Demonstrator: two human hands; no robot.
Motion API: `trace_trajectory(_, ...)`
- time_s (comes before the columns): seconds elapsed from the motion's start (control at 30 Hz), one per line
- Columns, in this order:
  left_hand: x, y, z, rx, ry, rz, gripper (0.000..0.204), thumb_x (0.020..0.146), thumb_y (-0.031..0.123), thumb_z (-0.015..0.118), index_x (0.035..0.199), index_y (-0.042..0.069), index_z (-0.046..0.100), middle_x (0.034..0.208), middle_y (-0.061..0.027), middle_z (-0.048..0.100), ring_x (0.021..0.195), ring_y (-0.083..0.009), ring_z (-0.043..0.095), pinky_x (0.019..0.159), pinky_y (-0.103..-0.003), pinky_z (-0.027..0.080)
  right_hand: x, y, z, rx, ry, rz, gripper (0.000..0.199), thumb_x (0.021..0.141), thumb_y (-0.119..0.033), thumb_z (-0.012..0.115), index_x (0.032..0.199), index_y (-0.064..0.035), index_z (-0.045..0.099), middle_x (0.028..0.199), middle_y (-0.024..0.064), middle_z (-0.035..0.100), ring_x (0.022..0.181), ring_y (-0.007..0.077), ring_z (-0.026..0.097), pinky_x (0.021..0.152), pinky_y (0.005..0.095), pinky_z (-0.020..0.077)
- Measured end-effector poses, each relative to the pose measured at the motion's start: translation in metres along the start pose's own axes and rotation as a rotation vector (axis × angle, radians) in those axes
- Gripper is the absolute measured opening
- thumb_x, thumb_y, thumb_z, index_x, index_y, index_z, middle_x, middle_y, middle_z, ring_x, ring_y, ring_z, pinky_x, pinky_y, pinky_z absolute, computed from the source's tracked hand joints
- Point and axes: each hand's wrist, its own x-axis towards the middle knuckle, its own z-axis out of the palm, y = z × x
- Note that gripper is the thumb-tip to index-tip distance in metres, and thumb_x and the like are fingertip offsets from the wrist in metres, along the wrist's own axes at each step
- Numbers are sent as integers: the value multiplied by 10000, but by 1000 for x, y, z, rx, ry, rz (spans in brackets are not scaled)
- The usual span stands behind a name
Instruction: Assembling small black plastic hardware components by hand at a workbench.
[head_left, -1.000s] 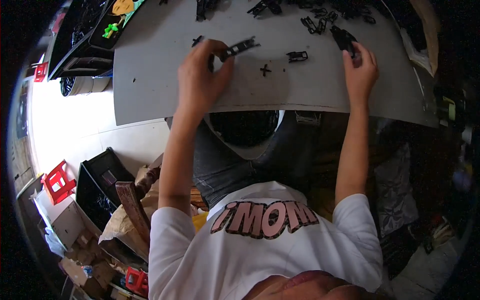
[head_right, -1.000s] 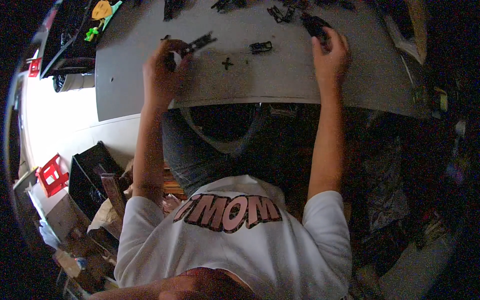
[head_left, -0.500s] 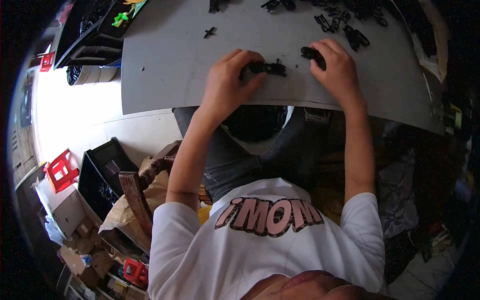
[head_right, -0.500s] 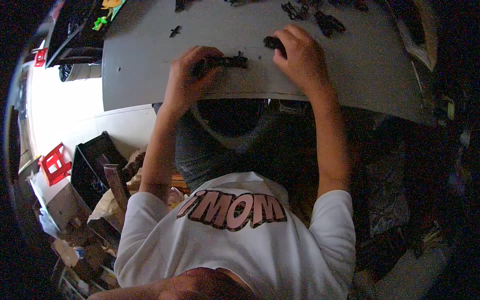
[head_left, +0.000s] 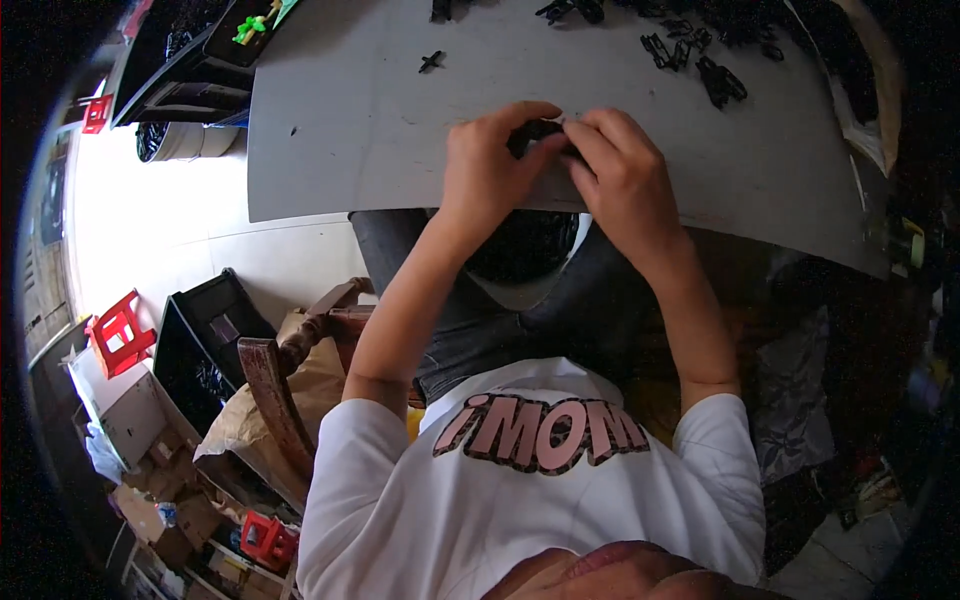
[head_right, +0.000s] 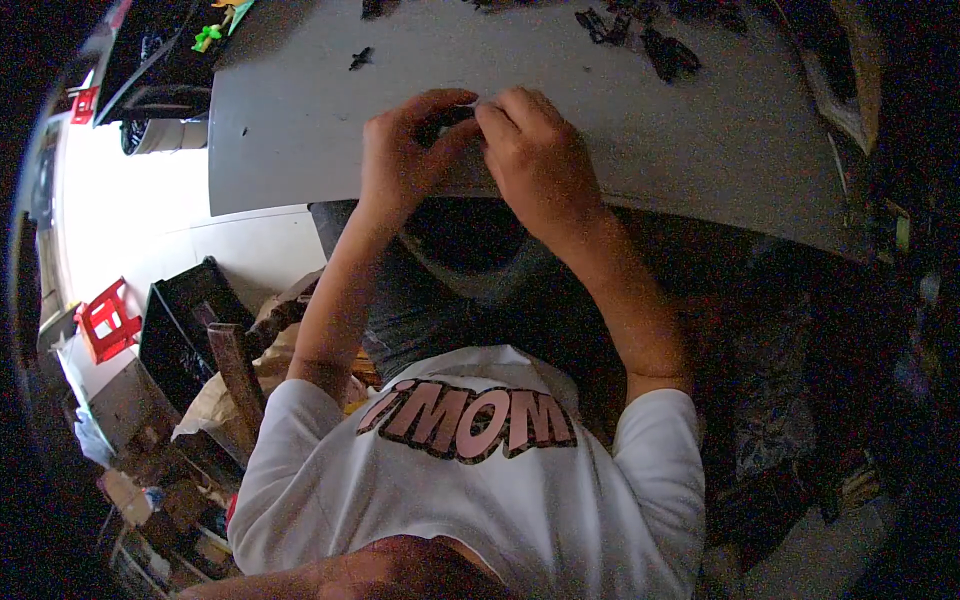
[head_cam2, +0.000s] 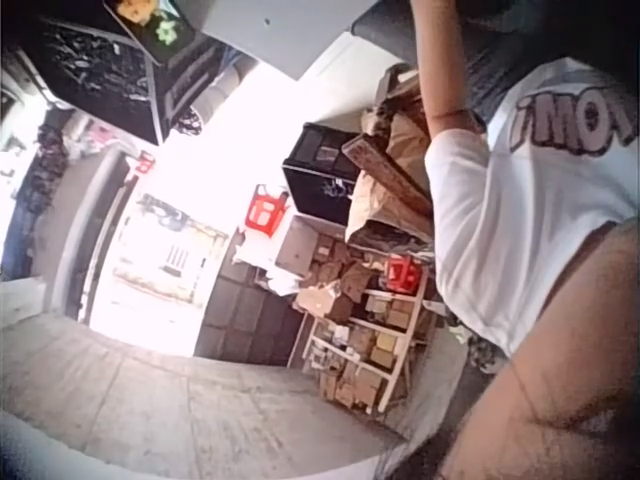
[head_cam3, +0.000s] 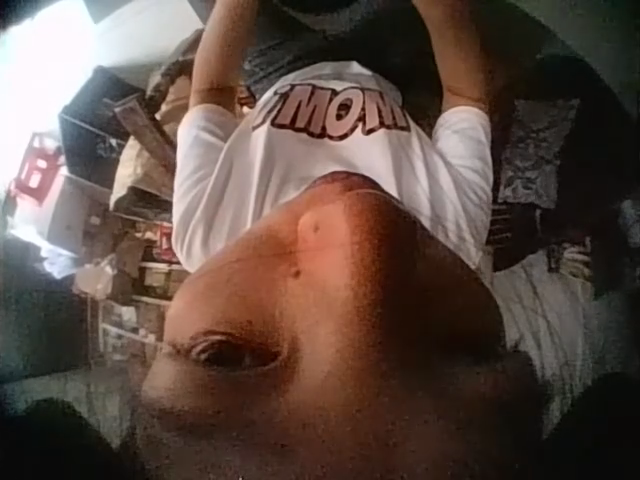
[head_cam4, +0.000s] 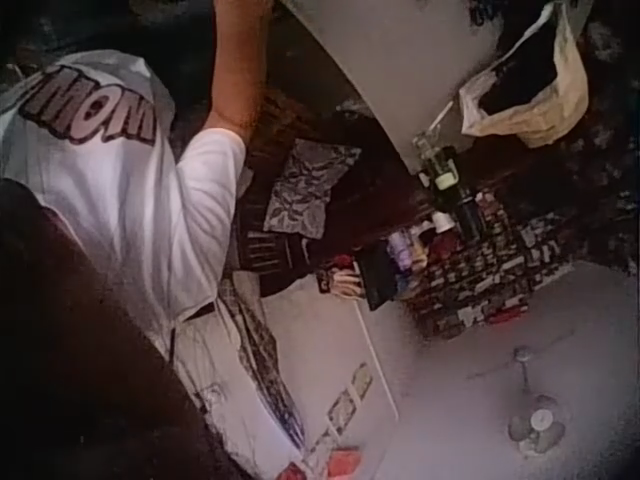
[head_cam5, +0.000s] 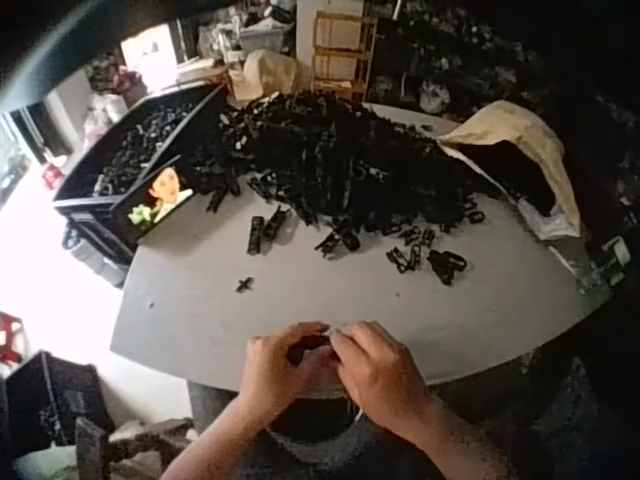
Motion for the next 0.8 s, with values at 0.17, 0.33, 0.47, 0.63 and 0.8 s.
trace_trajectory(0.17,1,-5,5,-443,71,171,239,786,63,671,1019,15,649,899,-101,678,801,-131,632,745,-261,490,-8,8,-3,506,4,375,220,760,-71,718,927,22,611,890,35,599,768,118,572,656,254,467)
trace_trajectory(0.33,4,7,10,-658,24,160,194,812,90,665,977,-7,633,854,-57,650,807,-105,597,757,-241,469,-23,18,-2,790,-81,505,152,819,-116,690,896,-5,620,813,-7,591,733,52,526,671,197,428)
trace_trajectory(0.47,41,3,-8,-461,52,106,158,844,137,640,894,-4,590,789,-28,599,762,-96,564,699,-233,454,-14,62,-25,452,276,410,172,869,-189,638,929,-28,640,852,-4,602,774,83,550,700,241,455)
trace_trajectory(0.63,110,-6,-29,-535,20,-146,251,788,-4,562,1034,38,540,973,-152,536,841,-285,555,703,-361,481,-5,134,-46,-95,371,395,193,887,-207,597,951,-33,648,905,51,632,793,171,614,710,310,492)
trace_trajectory(0.8,128,29,-7,245,165,224,290,772,3,588,1046,6,491,990,-203,527,913,-364,559,729,-426,474,34,112,-15,-247,306,139,197,860,-208,614,973,-50,648,963,65,612,822,250,611,734,357,496)
